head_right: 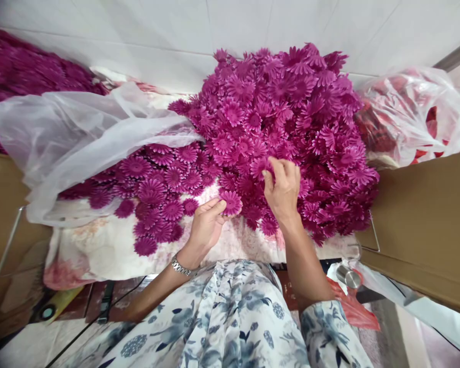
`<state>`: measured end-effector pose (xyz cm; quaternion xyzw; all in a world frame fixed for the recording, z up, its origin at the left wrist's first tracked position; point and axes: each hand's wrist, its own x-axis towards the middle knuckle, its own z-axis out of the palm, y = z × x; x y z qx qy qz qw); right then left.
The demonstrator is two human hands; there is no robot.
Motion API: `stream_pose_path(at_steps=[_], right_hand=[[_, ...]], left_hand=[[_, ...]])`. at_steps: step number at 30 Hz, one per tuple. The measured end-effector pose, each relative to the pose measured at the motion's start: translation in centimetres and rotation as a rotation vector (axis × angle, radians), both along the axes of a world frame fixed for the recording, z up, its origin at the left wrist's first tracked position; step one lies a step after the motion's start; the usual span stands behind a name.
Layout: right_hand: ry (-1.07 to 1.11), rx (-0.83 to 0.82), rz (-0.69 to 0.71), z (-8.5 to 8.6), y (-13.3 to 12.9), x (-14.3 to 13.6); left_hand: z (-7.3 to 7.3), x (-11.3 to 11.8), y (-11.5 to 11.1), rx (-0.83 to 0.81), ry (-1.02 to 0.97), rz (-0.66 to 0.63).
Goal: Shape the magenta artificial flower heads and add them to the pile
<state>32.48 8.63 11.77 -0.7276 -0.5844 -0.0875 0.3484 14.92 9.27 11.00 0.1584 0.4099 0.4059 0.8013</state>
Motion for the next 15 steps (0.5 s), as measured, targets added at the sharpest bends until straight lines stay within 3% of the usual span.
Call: stream_pose_path(at_steps=[2, 6, 8, 12, 15], right_hand=[[-0.009, -0.016, 0.047, 0.4, -0.1, -0.1], [0.155, -0.157, 0.393, 0.3, -1.2, -3.3], [0.216, -0.191, 0.471, -0.1, -1.7, -4.8], [0.282, -0.161, 0.46, -0.4, -1.6, -5.4], [0.255, -0.106, 0.305, -0.2, -0.8, -3.4]], left_hand=[[0.0, -0.1, 0.3, -0.035, -0.023, 0.029], [-0.2, -0.1, 0.4, -0.044, -0.005, 0.032], [-0.3, 0.0, 0.2, -0.015, 0.0, 0.006], [-0.3, -0.1, -0.3, 0.034, 0.052, 0.0], [-0.3, -0.3, -0.4, 0.052, 0.075, 0.016]])
